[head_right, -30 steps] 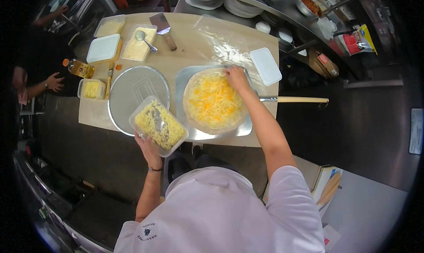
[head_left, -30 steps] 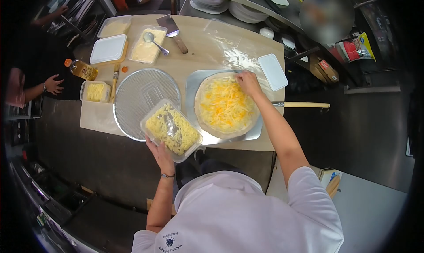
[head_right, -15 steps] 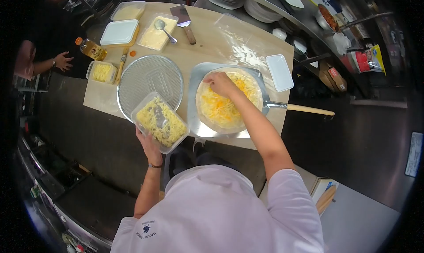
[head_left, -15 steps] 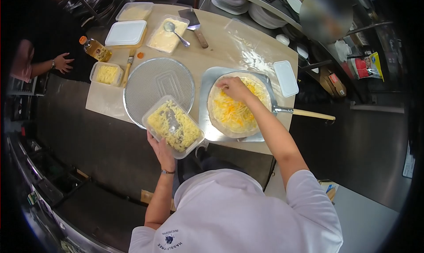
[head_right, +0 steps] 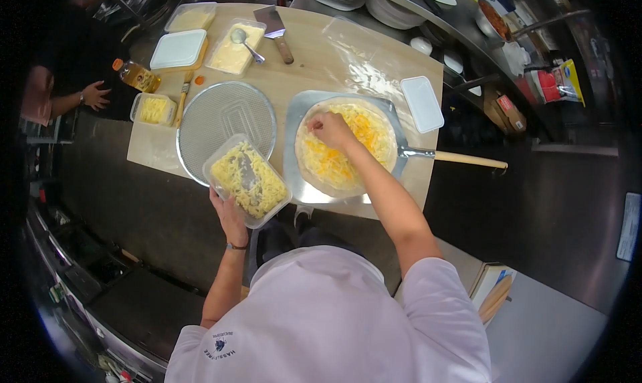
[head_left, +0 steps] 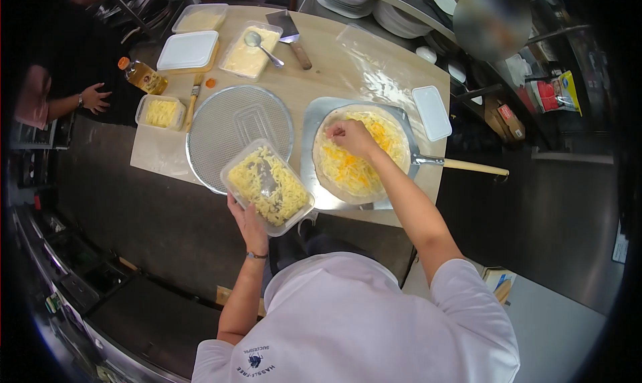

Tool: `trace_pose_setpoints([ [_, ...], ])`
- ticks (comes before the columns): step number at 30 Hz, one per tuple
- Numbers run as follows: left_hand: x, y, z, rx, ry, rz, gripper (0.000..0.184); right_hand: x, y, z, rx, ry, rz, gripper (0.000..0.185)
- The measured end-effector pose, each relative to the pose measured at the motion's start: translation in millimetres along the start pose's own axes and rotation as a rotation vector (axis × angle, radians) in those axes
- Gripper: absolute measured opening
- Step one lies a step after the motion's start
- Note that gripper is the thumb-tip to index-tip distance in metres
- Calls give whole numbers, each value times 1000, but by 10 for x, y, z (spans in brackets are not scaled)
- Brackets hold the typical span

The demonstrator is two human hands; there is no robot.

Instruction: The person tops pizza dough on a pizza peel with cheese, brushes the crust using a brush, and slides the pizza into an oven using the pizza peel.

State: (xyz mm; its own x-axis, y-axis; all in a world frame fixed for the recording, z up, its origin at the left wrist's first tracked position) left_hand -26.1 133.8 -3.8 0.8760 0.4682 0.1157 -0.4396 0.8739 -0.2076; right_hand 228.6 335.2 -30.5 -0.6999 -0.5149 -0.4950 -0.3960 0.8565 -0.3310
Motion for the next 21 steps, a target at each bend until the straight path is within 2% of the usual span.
trace_pose_setpoints([
  [3,41,35,-22,8,6,-24,58,-46,-209,-105,14,-42,7,14],
  [5,19,43,-60,13,10,-32,58,-267,-386,-110,37,-124,210,14],
  [6,21,43,-41,13,76,-27,59,-275,-450,-74,42,-120,213,14],
  [8,67,57,-66,13,137,-44,59,-241,-578,-160,-100,-504,164,18],
  [10,133,63,-130,44,102,-70,60,-322,-780,-466,-93,-107,345,18],
  [13,421,-10,-71,-33,66,-142,61,384,-985,-1140,-333,65,121,17],
  [14,495,-32,-84,-33,67,-161,61,730,-1025,-1273,-457,-251,43,20],
  [16,588,-80,-112,13,29,-176,61,1064,-1019,-1183,-304,-554,100,23],
  [19,558,-28,-290,-55,19,-143,60,1112,-1116,-1121,-272,-569,223,25],
  [20,551,-33,-332,-57,24,-148,60,1113,-1132,-1062,-267,-564,225,25],
  [21,537,-41,-330,-44,48,-126,59,1163,-1150,-1002,-281,-539,124,24],
])
Point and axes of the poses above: each hand's wrist, its own y-axis towards the middle knuckle, its own x-axis out of the palm, z = x × y, the point moved 9 cm from there along y, towards the middle knuckle, and after that the axes turned 3 degrees about -z, right-handed, at the moved point
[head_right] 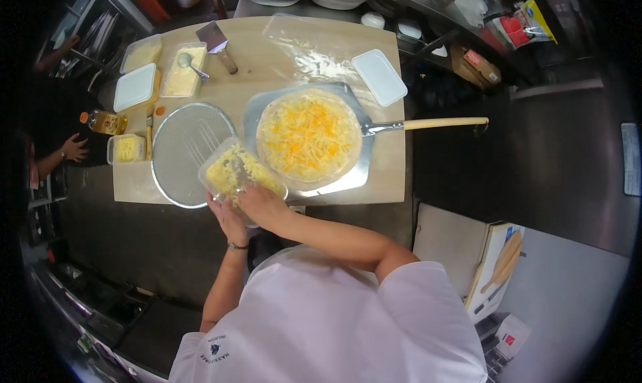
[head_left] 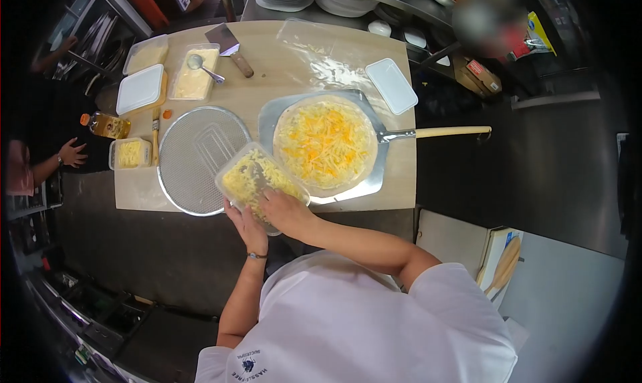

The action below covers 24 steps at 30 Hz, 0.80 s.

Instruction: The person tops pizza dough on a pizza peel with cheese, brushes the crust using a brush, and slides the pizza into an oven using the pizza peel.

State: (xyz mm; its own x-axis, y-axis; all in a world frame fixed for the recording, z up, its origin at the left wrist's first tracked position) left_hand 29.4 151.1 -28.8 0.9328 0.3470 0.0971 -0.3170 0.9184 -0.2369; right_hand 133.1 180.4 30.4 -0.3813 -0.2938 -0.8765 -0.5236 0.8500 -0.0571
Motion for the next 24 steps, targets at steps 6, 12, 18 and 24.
trace_pose_setpoints([
  [6,143,56,79,6,41,-44,57,-307,-174,355,90,535,-16,17],
  [12,115,144,-31,-21,-26,-34,57,-835,-602,1485,346,761,112,15],
  [18,161,94,138,-40,-28,-10,58,-749,-842,2092,412,214,139,18],
  [24,116,77,107,-16,-27,-2,58,-670,-837,2137,389,151,133,15],
])
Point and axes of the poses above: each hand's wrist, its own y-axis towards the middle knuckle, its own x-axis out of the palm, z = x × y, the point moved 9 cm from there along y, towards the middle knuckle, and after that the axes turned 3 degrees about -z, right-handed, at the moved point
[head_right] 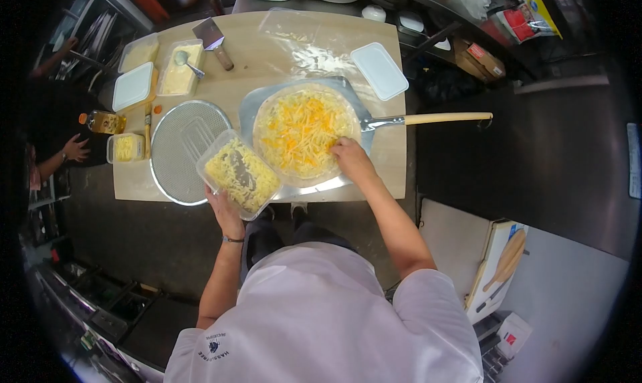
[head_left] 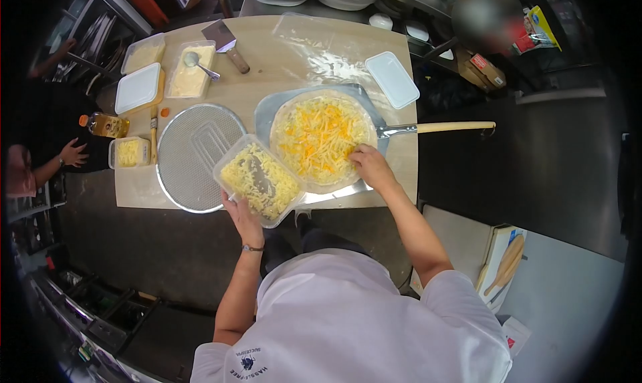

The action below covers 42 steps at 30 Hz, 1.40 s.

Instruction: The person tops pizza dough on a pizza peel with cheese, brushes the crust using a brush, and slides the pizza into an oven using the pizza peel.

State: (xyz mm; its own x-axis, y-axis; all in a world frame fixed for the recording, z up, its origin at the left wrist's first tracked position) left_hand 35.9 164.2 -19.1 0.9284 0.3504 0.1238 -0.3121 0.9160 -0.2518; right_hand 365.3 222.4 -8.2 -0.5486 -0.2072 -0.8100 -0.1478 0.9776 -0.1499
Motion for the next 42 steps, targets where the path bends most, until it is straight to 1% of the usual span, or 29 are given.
trace_pose_setpoints([
  [2,-24,-14,-3,1,14,-3,58,130,-32,40,10,-107,-90,17],
  [3,-29,-14,4,3,26,-3,58,132,-45,56,7,-106,-90,17],
  [5,-48,-10,15,9,37,-1,58,176,-79,-60,-176,-165,-135,18],
  [6,-51,-12,19,12,29,-10,58,171,-87,-62,-177,-165,-135,18],
  [8,-70,-27,8,16,19,-15,58,59,-80,75,-19,-78,-33,15],
  [9,-83,-32,-13,-3,2,-14,59,25,-72,39,-23,-78,-35,15],
  [11,-112,-54,-28,-20,-14,-8,59,-95,-52,27,45,-5,19,11],
  [12,-99,-72,4,-22,-11,-4,59,-46,-52,29,39,-4,20,11],
  [14,-75,-88,34,-17,-12,1,60,137,-111,-196,-237,-61,-31,9],
  [15,-71,-102,13,-36,-19,-1,60,118,-127,-258,-243,-61,-29,9],
  [17,-66,-110,2,-45,-26,5,61,22,-116,-314,-178,-93,26,8],
  [18,-46,-125,-3,-47,-49,-12,61,-30,-107,-453,-186,-90,26,8],
  [20,-8,-166,6,-48,-66,-28,61,-120,-96,-864,-206,178,1,10],
  [22,95,-221,79,5,122,-78,61,44,-175,-1426,-314,235,-82,20],
  [24,165,-268,-6,17,110,-107,61,223,-281,-1992,-519,119,-71,20],
  [25,216,-300,-14,16,25,-121,61,356,-294,-2055,-524,121,-69,20],
  [26,253,-311,-21,18,-60,-134,60,568,-277,-2031,-498,-4,-77,17],
  [27,252,-304,-28,30,-7,-121,60,685,-239,-2006,-472,-129,-86,15],
  [28,238,-295,-40,34,-7,-113,60,739,-218,-1970,-480,-129,-87,15],
  [30,152,-274,-71,25,87,-52,59,858,-168,-1911,-455,-10,-224,11],
  [34,87,-224,-125,58,90,-24,59,712,-199,-1874,-419,-114,-176,10],
  [36,88,-202,-63,75,220,11,59,815,-205,-1778,-366,-184,-257,12],
  [37,115,-193,-17,77,217,15,59,826,-185,-1775,-371,-186,-258,12],
  [39,154,-173,58,80,65,42,58,726,-126,-1821,-428,70,-193,9],
  [40,150,-144,62,80,64,50,58,630,-93,-1880,-434,70,-198,9],
  [42,165,-87,62,72,31,24,58,372,33,-1862,-333,457,-235,7],
])
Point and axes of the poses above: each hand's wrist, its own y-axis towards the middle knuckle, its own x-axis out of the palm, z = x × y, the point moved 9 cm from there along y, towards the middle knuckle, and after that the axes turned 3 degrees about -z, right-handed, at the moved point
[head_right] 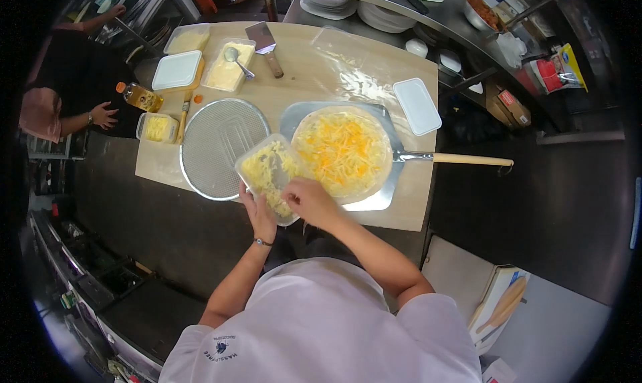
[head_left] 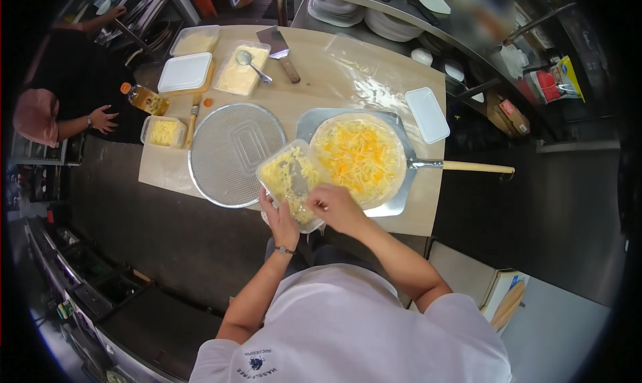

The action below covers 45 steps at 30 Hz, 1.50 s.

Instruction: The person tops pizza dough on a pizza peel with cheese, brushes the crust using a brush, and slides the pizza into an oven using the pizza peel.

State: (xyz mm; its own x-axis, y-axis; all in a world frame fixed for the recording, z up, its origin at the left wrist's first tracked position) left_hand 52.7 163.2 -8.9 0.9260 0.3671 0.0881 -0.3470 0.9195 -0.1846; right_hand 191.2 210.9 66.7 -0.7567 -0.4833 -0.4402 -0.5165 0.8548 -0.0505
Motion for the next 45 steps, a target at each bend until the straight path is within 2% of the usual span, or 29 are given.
trace_pose_setpoints([
  [1,1,27,-9,3,-2,2,58,-92,61,37,-3,-2,-1,7],
  [3,-37,59,-65,-23,4,41,59,-488,177,314,166,184,203,7],
  [6,-109,54,-51,-55,-16,66,59,-814,504,716,227,0,197,9],
  [8,-196,12,-91,-40,-30,81,59,-856,704,1025,212,-192,203,18],
  [11,-327,-34,-69,-15,-30,101,59,-886,866,1143,235,-359,210,17],
  [15,-472,-93,-9,-39,1,113,59,-928,913,1262,232,-280,226,21],
  [18,-544,-108,23,-52,-44,127,58,-851,956,1203,127,-305,172,20],
  [20,-622,-101,-11,-51,-53,136,57,-829,954,1255,267,-295,118,19],
  [21,-658,-95,-31,-49,-59,142,57,-842,972,1273,269,-298,116,19],
  [23,-713,-105,-80,-45,-78,147,56,-990,974,1230,186,-360,261,18],
  [24,-738,-92,-66,-33,-95,152,56,-975,964,1272,192,-360,264,18],
  [26,-780,-88,-39,-25,-39,153,56,-744,977,1217,28,-565,102,16],
  [27,-795,-85,-2,-12,15,160,56,-733,953,1221,38,-569,106,16],
  [29,-819,-93,38,-29,24,151,56,-785,890,1184,32,-555,223,13],
  [30,-821,-91,61,-38,38,150,56,-754,869,1230,44,-562,232,13],
  [32,-809,-99,143,-14,85,145,56,-523,825,1238,-64,-648,184,11],
  [35,-897,-98,155,7,46,166,57,-545,466,545,11,-319,449,10],
  [37,-931,-109,158,4,67,168,56,-135,265,169,-160,-242,426,9],
  [38,-943,-121,156,-7,88,161,56,76,211,-282,-310,-195,242,10],
  [39,-936,-141,153,-4,92,160,56,444,163,-376,-339,-186,105,12],
  [40,-894,-171,167,15,104,139,56,846,131,-361,-304,-276,-57,14],
  [41,-853,-192,192,35,115,118,56,1110,71,-429,-362,-496,-92,17],
  [42,-828,-203,211,41,118,118,56,1165,49,-520,-366,-495,-87,17],
  [44,-837,-227,231,38,130,156,55,1283,67,-404,-99,-602,-190,17],
  [45,-855,-230,209,40,132,157,55,1335,70,-358,-111,-561,-149,13],
])
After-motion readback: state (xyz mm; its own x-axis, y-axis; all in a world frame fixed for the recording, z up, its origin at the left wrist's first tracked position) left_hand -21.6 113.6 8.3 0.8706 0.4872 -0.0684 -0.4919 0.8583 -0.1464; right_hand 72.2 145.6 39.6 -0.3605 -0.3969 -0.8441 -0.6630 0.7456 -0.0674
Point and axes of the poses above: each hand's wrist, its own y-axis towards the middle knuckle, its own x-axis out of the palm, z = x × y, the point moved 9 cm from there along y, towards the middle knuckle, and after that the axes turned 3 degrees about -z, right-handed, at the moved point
